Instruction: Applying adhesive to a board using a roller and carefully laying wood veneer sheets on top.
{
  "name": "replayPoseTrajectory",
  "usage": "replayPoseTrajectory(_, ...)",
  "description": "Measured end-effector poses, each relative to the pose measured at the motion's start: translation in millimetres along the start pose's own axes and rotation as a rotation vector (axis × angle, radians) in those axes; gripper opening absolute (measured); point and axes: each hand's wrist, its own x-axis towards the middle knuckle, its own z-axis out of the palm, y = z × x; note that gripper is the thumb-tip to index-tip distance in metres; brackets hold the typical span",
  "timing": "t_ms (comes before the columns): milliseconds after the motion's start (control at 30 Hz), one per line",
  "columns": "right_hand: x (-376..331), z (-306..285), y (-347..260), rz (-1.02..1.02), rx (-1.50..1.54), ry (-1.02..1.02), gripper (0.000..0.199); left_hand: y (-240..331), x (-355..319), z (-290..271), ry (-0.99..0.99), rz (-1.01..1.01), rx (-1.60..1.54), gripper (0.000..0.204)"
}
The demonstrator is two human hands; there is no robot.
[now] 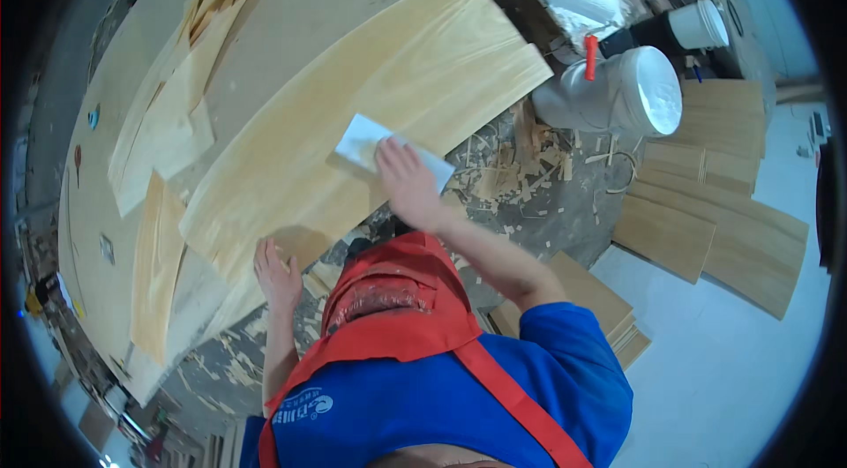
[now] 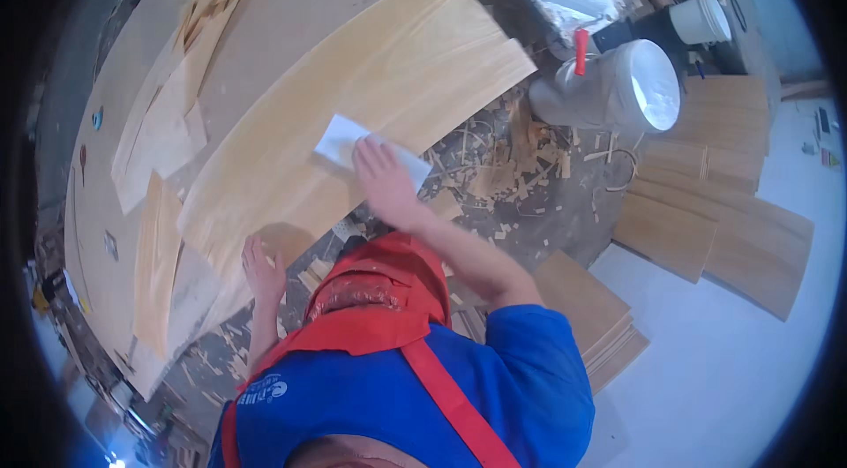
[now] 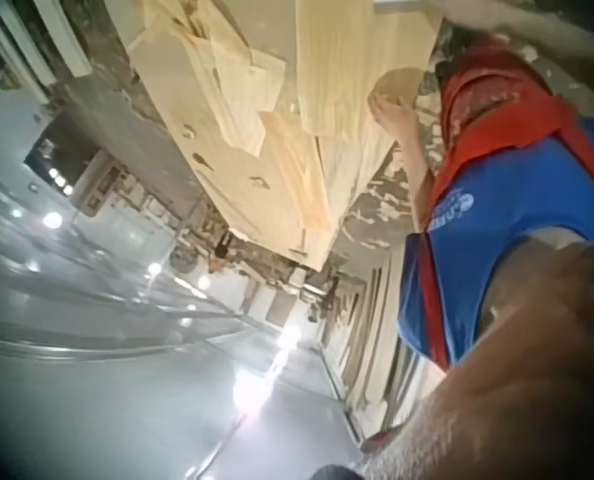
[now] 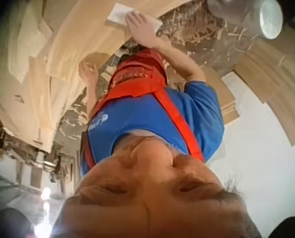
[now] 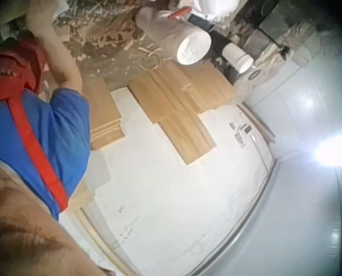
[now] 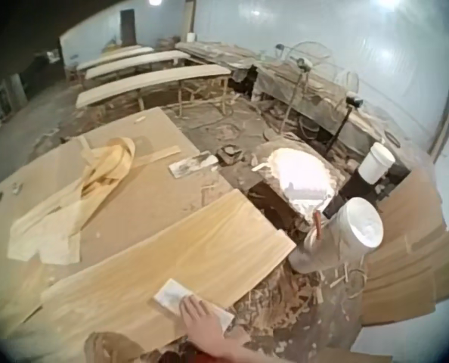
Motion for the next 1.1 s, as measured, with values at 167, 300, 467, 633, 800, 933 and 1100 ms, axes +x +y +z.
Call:
replayPoseTrajectory(167,15,-28,73,0.45,-0.112,0.136,0.052,-18,-8,-23,0.147,0.066,-0.152,0.049)
replayPoseTrajectory(300,4,30,-29,0.276,-0.214,0.057,0.055,-80,-51,-28,0.304,-0.038,-0.176,0.04)
replayPoseTrajectory(467,-5,74,-266,-0.284,0.249,-0.04,0.05,-137,-86,-31,0.393,-0.438,-0.412,0.034)
replayPoseTrajectory(633,18,60,-228,-0.235,-0.035,-0.236,0.053,-172,-115,-44,0.406,-0.607,-0.519,0.03)
replayPoseTrajectory(800,5,68,-241,-0.201,-0.001,-0.155,0.057,-199,-137,-36,0.4,-0.781,-0.745,0.032)
replayPoseTrajectory(933,8,97,-322,-0.38,0.086,-0.244,0.059,-220,-113,-24,0.467,-0.737,-0.771,0.035)
replayPoseTrajectory(1100,14,92,-335,-0.52,0.173,-0.292,0.058,-245,-52,-18,0.5,-0.569,-0.627,0.044)
